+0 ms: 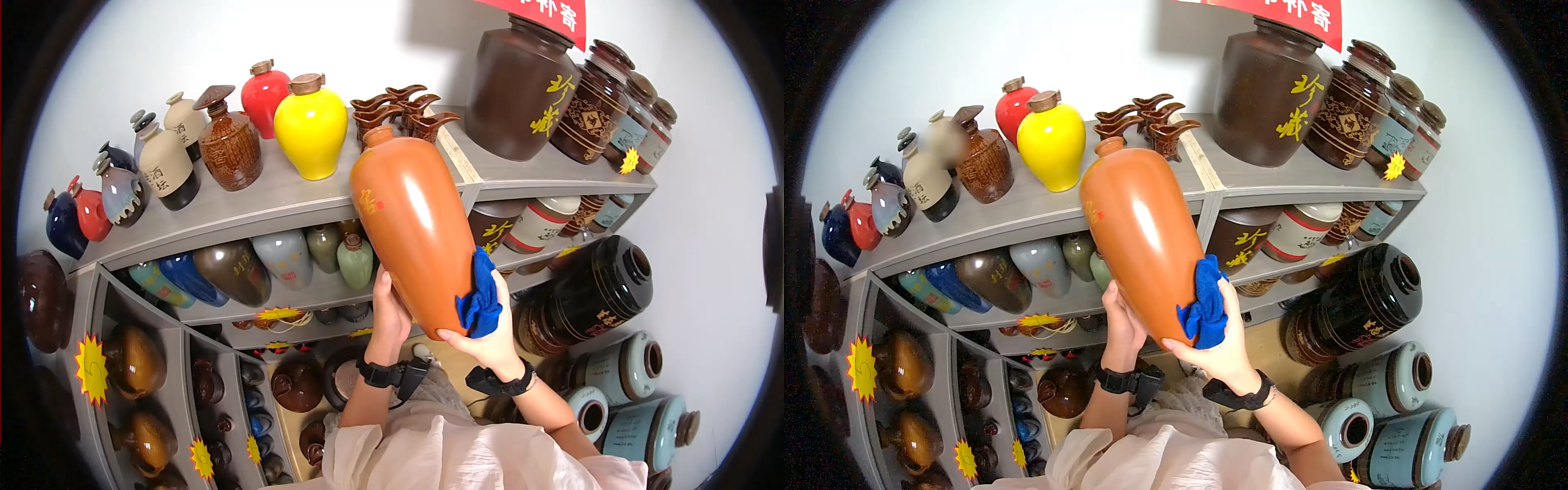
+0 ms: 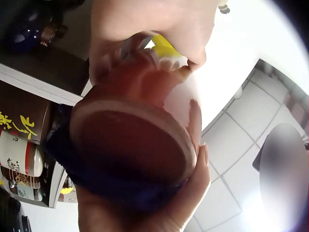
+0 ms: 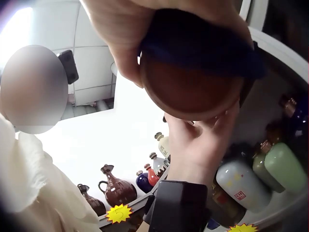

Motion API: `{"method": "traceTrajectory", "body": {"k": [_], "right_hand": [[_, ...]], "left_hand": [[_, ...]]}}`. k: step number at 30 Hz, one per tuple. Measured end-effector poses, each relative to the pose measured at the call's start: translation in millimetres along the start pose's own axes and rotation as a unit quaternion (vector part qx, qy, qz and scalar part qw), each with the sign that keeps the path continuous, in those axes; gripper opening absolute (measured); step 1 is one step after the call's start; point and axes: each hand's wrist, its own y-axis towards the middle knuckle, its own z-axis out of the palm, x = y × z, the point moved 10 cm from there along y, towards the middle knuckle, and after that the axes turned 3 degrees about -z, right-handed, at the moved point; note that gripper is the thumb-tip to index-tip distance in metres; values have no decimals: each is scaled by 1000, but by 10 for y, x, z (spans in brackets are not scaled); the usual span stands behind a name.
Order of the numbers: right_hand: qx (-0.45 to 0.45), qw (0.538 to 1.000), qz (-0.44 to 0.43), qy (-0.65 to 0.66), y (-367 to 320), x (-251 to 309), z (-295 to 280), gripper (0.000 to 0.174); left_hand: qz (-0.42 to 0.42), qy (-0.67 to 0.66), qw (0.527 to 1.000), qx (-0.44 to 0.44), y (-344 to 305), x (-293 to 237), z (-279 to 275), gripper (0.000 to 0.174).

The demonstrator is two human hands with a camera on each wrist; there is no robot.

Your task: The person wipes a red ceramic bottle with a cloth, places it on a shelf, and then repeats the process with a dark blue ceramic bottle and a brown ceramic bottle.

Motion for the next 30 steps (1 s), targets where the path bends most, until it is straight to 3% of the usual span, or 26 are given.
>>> {"method": "traceTrajectory", "body": {"k": [1,5,10,15,19,22,30], "right_hand": [[0,1000,-17,-24,-21,-16,-3,106],[18,979,-52,-197,-34,128,65,102],[32,963,-69,-259,-8,339,180,99],[64,952,-126,-273,-66,338,228,98],[162,894,-188,-374,-32,536,481,79],[229,869,-190,-396,23,551,539,80],[325,854,-178,-365,329,637,602,78]], "left_hand": [[-6,-10,1000,-9,-11,4,-10,52],[-35,-42,998,21,-47,87,-29,74],[-14,-45,996,79,-23,206,-77,92],[-33,-54,993,99,-29,147,55,92],[-70,-64,992,81,-68,210,11,90],[-54,-62,993,88,-47,174,39,89],[-54,-110,989,82,11,209,20,87]]}}
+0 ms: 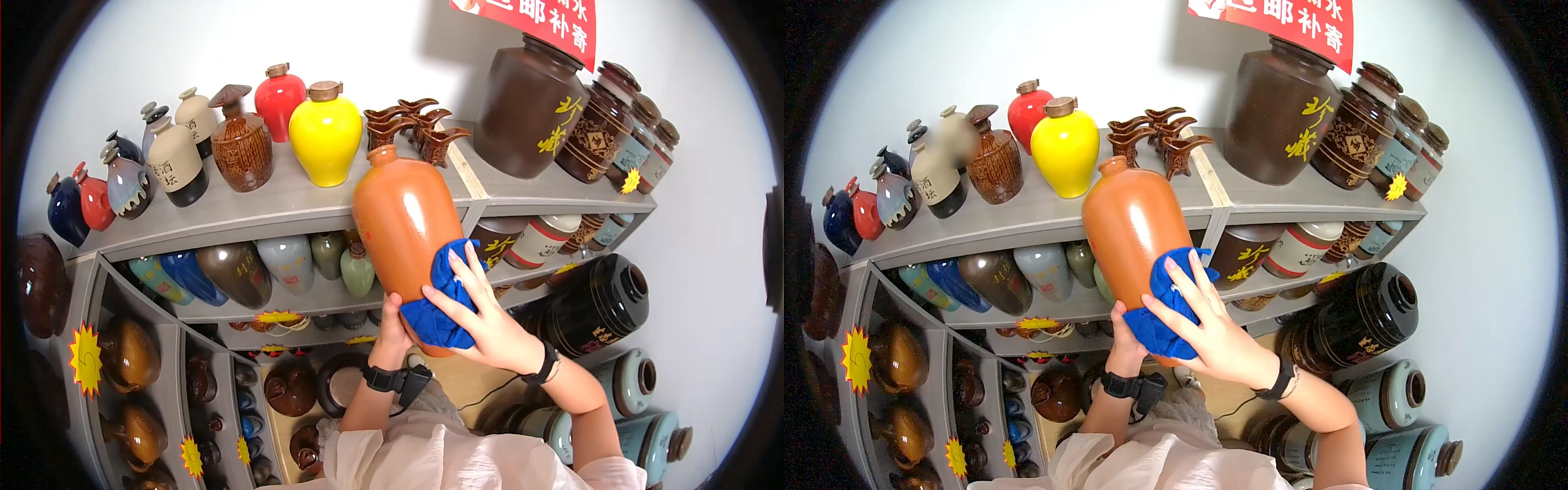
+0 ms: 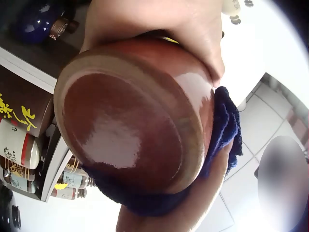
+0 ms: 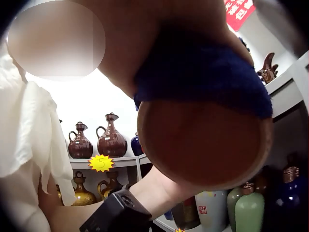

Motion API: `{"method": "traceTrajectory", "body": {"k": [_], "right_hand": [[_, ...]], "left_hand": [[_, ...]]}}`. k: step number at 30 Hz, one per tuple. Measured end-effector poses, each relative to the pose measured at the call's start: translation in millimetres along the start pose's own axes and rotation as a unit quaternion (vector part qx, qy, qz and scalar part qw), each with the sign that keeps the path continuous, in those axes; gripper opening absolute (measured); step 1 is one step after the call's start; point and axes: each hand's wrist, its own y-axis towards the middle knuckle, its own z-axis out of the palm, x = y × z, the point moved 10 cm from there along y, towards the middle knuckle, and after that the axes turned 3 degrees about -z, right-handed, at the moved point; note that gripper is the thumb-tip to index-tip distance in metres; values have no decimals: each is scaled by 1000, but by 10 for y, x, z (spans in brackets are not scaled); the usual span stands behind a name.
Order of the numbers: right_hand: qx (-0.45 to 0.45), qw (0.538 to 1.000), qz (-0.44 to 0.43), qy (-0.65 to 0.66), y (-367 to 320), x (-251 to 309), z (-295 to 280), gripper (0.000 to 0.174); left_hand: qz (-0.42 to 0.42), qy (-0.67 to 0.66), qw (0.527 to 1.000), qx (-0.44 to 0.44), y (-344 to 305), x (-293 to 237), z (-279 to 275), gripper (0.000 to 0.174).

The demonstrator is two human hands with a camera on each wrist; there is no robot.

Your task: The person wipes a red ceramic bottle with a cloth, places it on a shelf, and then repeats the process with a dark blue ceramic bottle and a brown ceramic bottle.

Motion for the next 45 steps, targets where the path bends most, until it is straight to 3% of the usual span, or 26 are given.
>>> {"method": "traceTrajectory", "body": {"k": [8,12,14,16,19,26,27,32,33,36,38,40,41,45], "right_hand": [[21,998,-54,-16,717,-159,-323,74],[2,996,-84,6,1126,-223,-460,60],[-5,997,-71,-13,1277,-309,-477,54],[38,998,11,50,1387,-412,-435,53],[11,998,30,54,1395,-463,-420,50],[-6,999,-38,19,1066,-326,-431,58],[-13,996,-43,71,983,-339,-391,63],[-12,999,-42,0,466,-86,-214,70],[-4,999,-31,7,349,-43,-159,71],[16,999,-15,35,-5,25,9,79],[-39,996,4,80,-224,-67,34,81],[-125,973,94,171,-457,-297,55,89],[-150,966,114,179,-523,-375,69,100],[-181,911,190,318,-694,-601,250,109]], "left_hand": [[20,27,999,24,12,-35,73,90],[2,25,1000,9,-21,-15,62,91],[5,66,998,-5,-30,-15,47,91],[4,84,996,-6,-34,-18,58,92],[1,76,997,7,-42,-26,100,91],[3,44,999,22,-29,-19,107,90],[8,48,998,26,-23,-28,121,90],[22,2,1000,22,-19,-20,89,84],[20,-31,998,42,-33,28,34,81],[34,69,997,12,-58,-70,100,85],[19,59,998,6,-82,-86,178,85],[14,15,1000,11,-50,-28,142,84],[4,4,1000,7,-46,8,155,84],[11,9,1000,-20,-15,87,27,86]]}}
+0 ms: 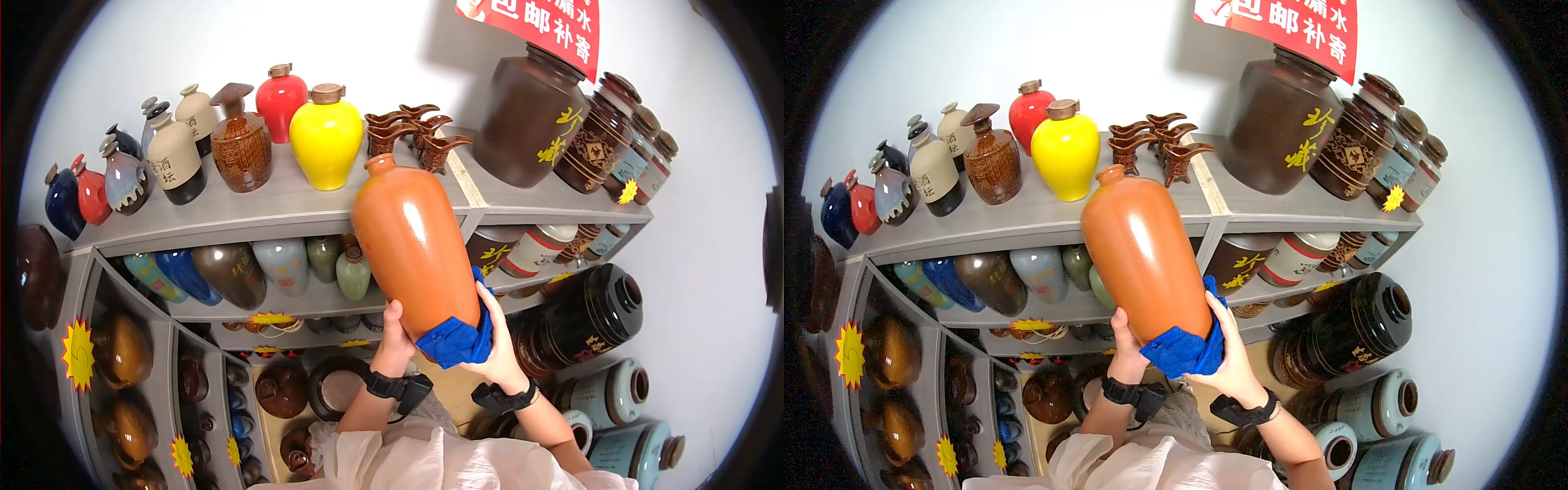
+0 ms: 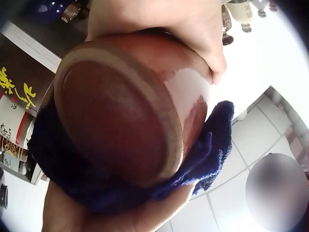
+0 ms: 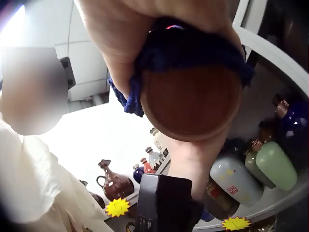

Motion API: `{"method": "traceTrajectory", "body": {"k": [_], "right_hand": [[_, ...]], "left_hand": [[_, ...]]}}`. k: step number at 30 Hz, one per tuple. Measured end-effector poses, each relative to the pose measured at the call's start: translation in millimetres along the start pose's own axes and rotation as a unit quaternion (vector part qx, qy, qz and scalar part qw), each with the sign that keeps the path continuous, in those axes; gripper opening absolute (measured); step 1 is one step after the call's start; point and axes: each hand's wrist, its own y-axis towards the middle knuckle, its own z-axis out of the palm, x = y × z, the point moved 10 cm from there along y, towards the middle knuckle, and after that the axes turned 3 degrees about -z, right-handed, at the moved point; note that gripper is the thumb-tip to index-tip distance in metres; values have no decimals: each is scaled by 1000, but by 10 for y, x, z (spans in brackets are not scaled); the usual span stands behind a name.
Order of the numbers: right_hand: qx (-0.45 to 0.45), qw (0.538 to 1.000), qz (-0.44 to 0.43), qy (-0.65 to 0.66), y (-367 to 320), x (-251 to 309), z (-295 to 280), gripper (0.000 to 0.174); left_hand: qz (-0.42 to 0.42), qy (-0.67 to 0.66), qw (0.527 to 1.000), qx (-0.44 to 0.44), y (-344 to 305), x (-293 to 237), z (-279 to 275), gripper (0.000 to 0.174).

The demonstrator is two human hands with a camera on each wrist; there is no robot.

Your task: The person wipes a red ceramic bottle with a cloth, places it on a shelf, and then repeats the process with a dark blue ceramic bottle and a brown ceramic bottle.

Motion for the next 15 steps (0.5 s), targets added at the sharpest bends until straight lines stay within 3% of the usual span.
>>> {"method": "traceTrajectory", "body": {"k": [3,6,9,15], "right_hand": [[-25,991,21,127,-14,-110,24,108],[-61,929,125,343,-49,-194,145,105],[-68,912,134,383,-51,-200,186,103],[-91,936,85,329,-33,-46,203,101]], "left_hand": [[-10,-1,1000,-14,-34,-21,51,89],[-6,5,1000,-30,-59,-39,42,92],[-6,2,999,-40,-63,-34,-23,92],[-60,64,995,-55,-70,-68,-53,91]]}}
